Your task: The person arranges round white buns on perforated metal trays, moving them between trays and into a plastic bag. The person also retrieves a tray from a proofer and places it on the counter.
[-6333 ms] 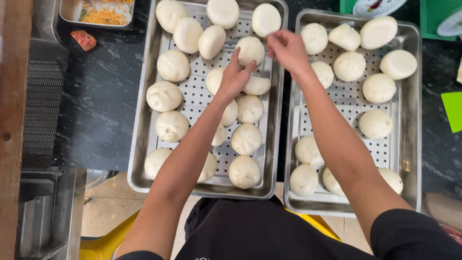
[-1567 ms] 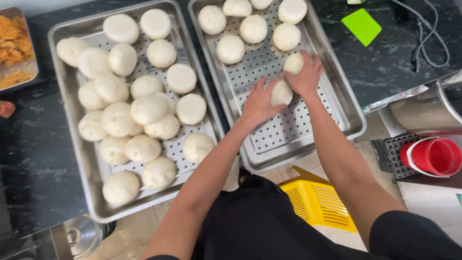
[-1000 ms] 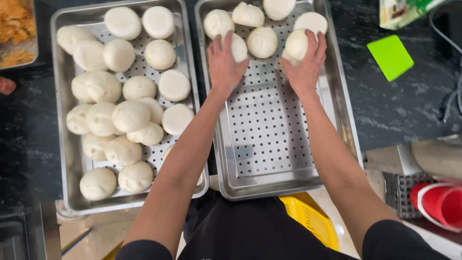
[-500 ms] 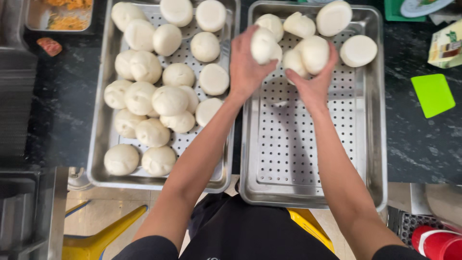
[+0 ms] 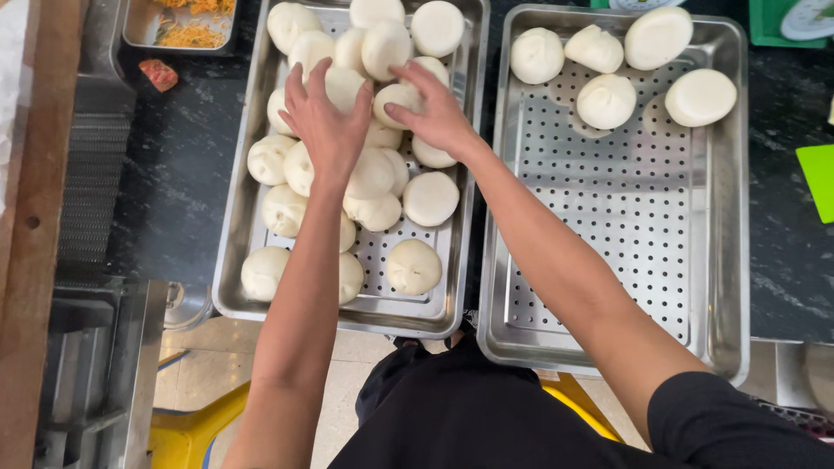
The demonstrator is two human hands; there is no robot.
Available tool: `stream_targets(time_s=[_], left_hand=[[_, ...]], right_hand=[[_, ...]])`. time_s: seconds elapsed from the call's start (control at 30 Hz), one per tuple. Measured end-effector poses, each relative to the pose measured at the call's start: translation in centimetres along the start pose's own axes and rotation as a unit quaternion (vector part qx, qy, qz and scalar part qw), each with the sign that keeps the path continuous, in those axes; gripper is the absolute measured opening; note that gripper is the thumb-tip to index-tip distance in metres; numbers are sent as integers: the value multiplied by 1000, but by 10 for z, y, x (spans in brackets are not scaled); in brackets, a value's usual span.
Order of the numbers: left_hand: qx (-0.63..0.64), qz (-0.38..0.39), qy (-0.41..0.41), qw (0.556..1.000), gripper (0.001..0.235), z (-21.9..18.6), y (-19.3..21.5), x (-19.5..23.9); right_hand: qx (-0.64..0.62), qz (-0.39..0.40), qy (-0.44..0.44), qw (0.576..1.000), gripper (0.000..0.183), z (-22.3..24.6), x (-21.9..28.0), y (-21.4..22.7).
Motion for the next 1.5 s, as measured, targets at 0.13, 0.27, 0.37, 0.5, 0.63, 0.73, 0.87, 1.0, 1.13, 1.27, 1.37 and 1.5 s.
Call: stream_targets(time_s=[0.13, 0.27, 0.37, 0.5, 0.63, 0.73, 0.87, 1.0, 1.13, 1.27, 1.37, 1.5], left_hand=[[65, -20, -98, 993, 54, -51, -28, -2], [147, 37, -145, 978, 54, -112, -93, -3], [184, 139, -160, 960, 63, -149, -170, 3], [108, 232, -170, 952, 78, -170, -268, 0], [-12, 244, -193, 950, 98, -170, -323, -14], [-71, 300, -196, 931, 96, -173, -343, -16], [-72, 305, -190, 930, 88, -183, -315, -17], [8, 201, -126, 972, 88, -190, -267, -26], [170, 167, 5, 971, 93, -191, -283, -30], [224, 198, -4, 954, 95, -205, -335, -12], [260, 218, 33, 940, 105, -198, -371, -2], [254, 161, 52, 952, 115, -196, -376, -5]], right_hand=[[9, -9, -55, 998, 54, -29, 7, 36], [63, -203, -42, 976, 49, -73, 24, 148], [232, -363, 6, 902, 46, -115, 55, 255], [362, -403, -142, 829, 51, -191, 100, 369], [475, -302, -312, 766, 50, -216, 126, 408], [448, -329, -197, 807, 55, -175, 139, 384], [301, -254, -246, 886, 71, -165, 154, 340], [153, -302, -236, 911, 71, -156, 145, 335], [215, -347, -26, 913, 77, -112, 116, 311], [265, -295, -48, 917, 108, -118, 105, 270], [192, -308, -73, 929, 116, -131, 108, 268], [155, -302, -71, 938, 112, -132, 107, 272]])
Point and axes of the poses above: each hand's wrist, its own x-axis away from the middle knuckle, its own y-axis out of the back of the hand, z = x × y, the point moved 9 cm from there along -x, towards the middle knuckle, and after that the axes turned 6 degrees about -y, right-handed, at the moved point
